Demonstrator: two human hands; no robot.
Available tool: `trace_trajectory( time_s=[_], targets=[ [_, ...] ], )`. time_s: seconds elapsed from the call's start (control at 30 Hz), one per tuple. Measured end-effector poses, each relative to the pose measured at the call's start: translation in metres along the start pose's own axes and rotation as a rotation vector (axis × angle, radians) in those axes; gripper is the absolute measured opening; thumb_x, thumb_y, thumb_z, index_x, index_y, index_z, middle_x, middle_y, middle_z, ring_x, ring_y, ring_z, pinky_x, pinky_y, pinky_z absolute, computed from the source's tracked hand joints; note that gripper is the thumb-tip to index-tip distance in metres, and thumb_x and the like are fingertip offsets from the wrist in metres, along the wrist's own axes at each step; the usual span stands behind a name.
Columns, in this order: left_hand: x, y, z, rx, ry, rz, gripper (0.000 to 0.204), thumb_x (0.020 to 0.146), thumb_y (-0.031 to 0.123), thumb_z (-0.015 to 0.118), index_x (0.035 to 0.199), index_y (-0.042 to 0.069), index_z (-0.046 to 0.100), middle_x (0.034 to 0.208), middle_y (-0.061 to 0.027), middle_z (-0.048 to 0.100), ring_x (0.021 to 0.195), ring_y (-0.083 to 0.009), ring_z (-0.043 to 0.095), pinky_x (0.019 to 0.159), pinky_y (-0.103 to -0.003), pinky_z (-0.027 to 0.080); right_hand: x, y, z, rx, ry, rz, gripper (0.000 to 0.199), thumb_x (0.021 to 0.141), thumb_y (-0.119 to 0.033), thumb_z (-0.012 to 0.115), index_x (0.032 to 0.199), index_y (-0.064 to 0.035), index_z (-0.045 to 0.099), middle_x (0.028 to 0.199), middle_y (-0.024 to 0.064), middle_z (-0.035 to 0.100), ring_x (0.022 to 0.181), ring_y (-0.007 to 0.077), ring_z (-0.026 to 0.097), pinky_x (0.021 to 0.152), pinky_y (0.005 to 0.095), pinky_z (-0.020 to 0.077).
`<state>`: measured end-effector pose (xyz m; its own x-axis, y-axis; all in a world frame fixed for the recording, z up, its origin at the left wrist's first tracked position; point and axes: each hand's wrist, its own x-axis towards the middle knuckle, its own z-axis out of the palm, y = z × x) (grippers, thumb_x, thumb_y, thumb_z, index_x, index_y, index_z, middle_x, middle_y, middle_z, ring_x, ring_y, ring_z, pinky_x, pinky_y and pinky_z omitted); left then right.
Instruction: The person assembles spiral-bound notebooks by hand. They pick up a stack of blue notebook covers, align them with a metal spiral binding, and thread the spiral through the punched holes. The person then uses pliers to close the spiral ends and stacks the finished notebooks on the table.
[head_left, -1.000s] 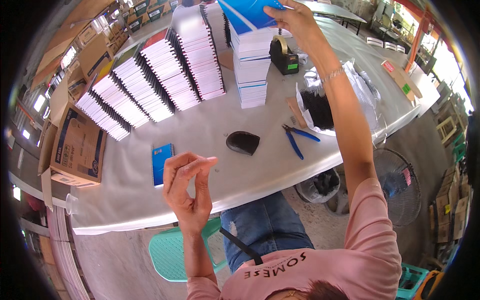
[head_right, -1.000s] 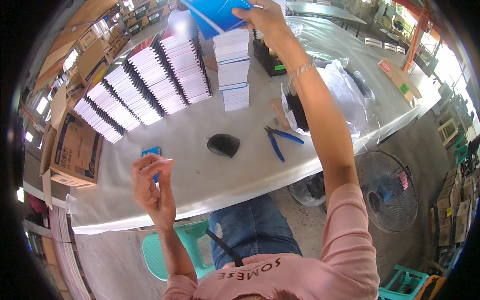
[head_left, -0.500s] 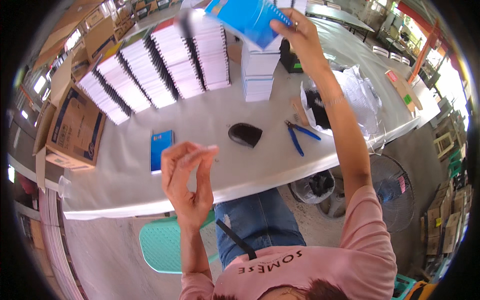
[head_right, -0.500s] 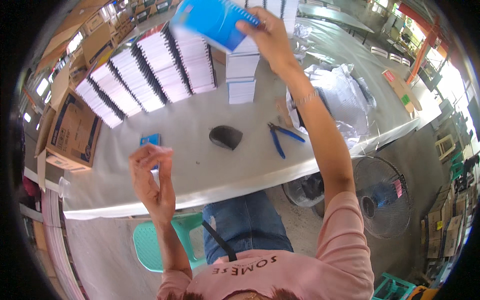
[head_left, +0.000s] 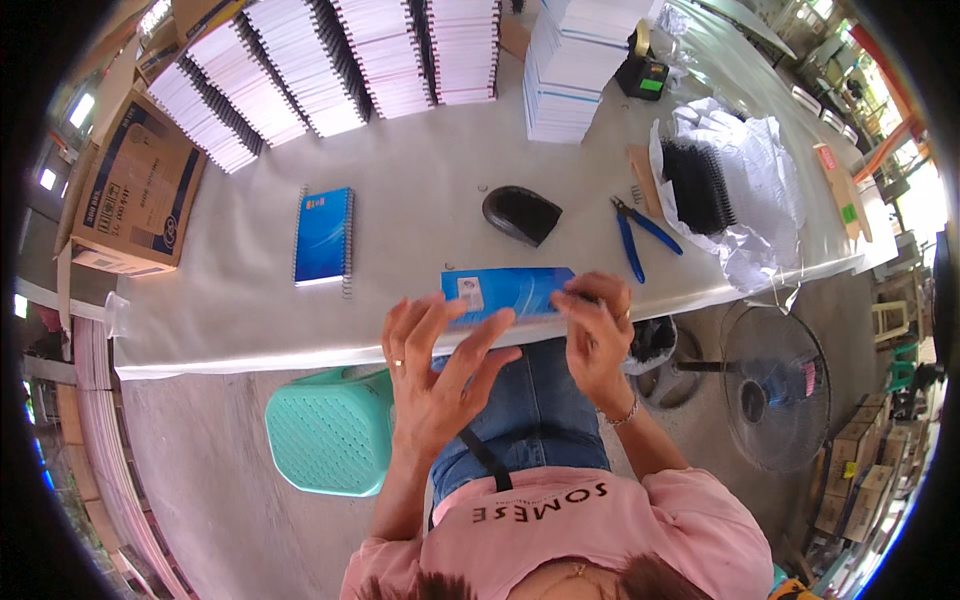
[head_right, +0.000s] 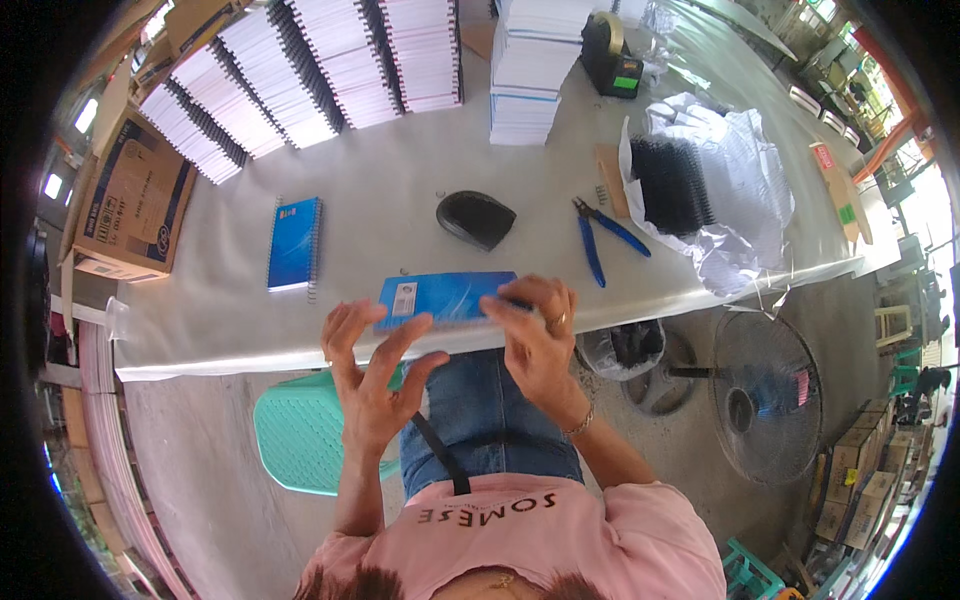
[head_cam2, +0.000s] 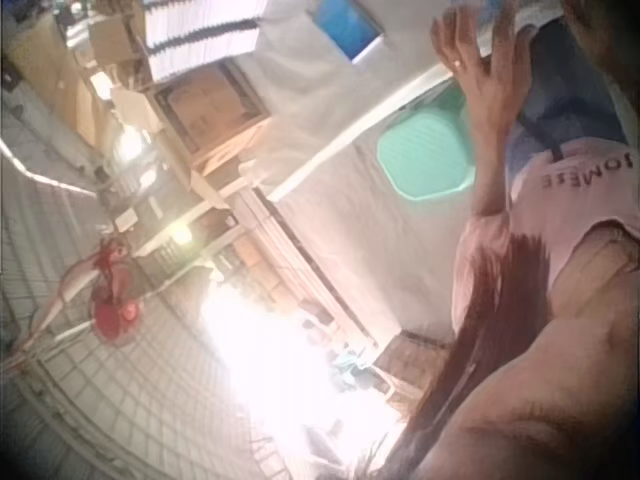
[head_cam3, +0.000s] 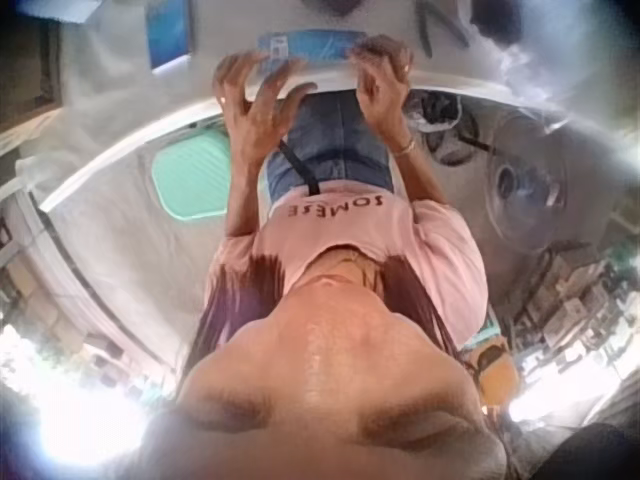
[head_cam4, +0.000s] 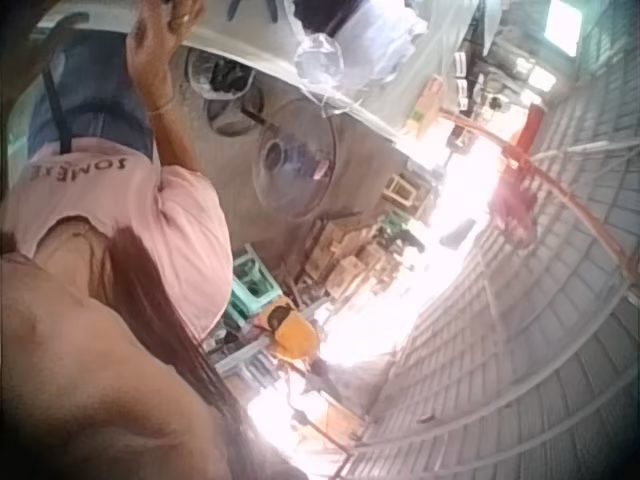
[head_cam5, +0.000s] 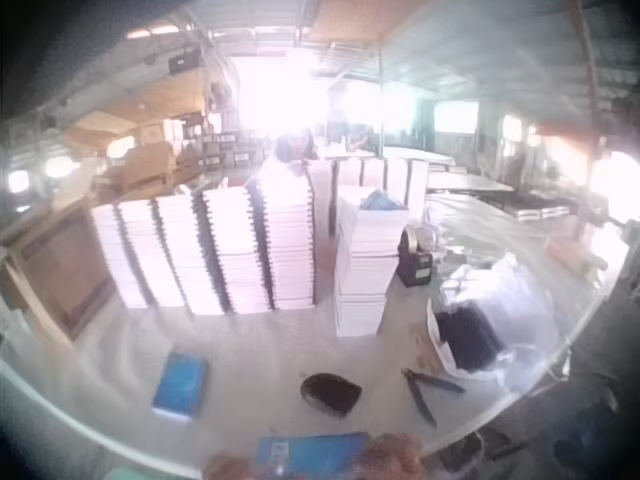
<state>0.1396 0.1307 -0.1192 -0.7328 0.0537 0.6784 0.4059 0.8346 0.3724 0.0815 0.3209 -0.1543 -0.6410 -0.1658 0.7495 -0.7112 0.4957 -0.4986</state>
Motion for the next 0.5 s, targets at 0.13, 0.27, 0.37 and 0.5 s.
trace_trajectory(
  time_s=[0.13, 0.27, 0.37, 0.5],
  targets=[
    [0.012, -0.009, 0.021, 0.015, -0.142, -0.122, 0.029, 0.087, 0.009, 0.069, 0.115, 0.018, 0.067, 0.126, -0.0083, 0.046, 0.122, -0.0304, 0.046, 0.102, -0.050, 0.037, 0.016, 0.011, 0.010, 0.129, -0.167, 0.241, 0.033, 0.081, 0.012, 0.060, 0.107, -0.0063, 0.064, 0.103, 0.0125, 0.060, 0.095, 0.0278, 0.059, 0.091, 0.0379, 0.0412],
    [0.018, -0.012, 0.035, -0.041, -0.161, -0.192, 0.030, 0.091, 0.003, 0.060, 0.119, 0.015, 0.061, 0.125, -0.0089, 0.047, 0.123, -0.0312, 0.046, 0.108, -0.050, 0.032, 0.007, 0.015, 0.024, 0.379, -0.146, 0.390, 0.045, 0.087, 0.014, 0.055, 0.128, -0.0055, 0.048, 0.111, 0.0123, 0.054, 0.101, 0.0224, 0.056, 0.095, 0.0333, 0.0430],
    [0.023, -0.015, 0.045, 0.011, -0.229, -0.193, 0.031, 0.092, 0.002, 0.056, 0.120, 0.013, 0.058, 0.123, -0.0095, 0.047, 0.126, -0.0316, 0.044, 0.112, -0.051, 0.027, 0.002, 0.012, 0.034, 0.455, -0.123, 0.503, 0.056, 0.090, 0.012, 0.053, 0.139, -0.0073, 0.034, 0.116, 0.0123, 0.050, 0.106, 0.0206, 0.053, 0.097, 0.0337, 0.0421],
    [0.028, -0.007, 0.052, 0.059, -0.260, -0.198, 0.028, 0.091, 0.016, 0.060, 0.119, 0.016, 0.057, 0.118, -0.0066, 0.051, 0.127, -0.0307, 0.043, 0.113, -0.064, 0.013, -0.001, 0.009, 0.045, 0.411, -0.186, 0.524, 0.059, 0.087, 0.014, 0.050, 0.141, -0.0036, 0.031, 0.114, 0.0169, 0.051, 0.104, 0.0293, 0.054, 0.095, 0.0393, 0.0416]
  ],
)
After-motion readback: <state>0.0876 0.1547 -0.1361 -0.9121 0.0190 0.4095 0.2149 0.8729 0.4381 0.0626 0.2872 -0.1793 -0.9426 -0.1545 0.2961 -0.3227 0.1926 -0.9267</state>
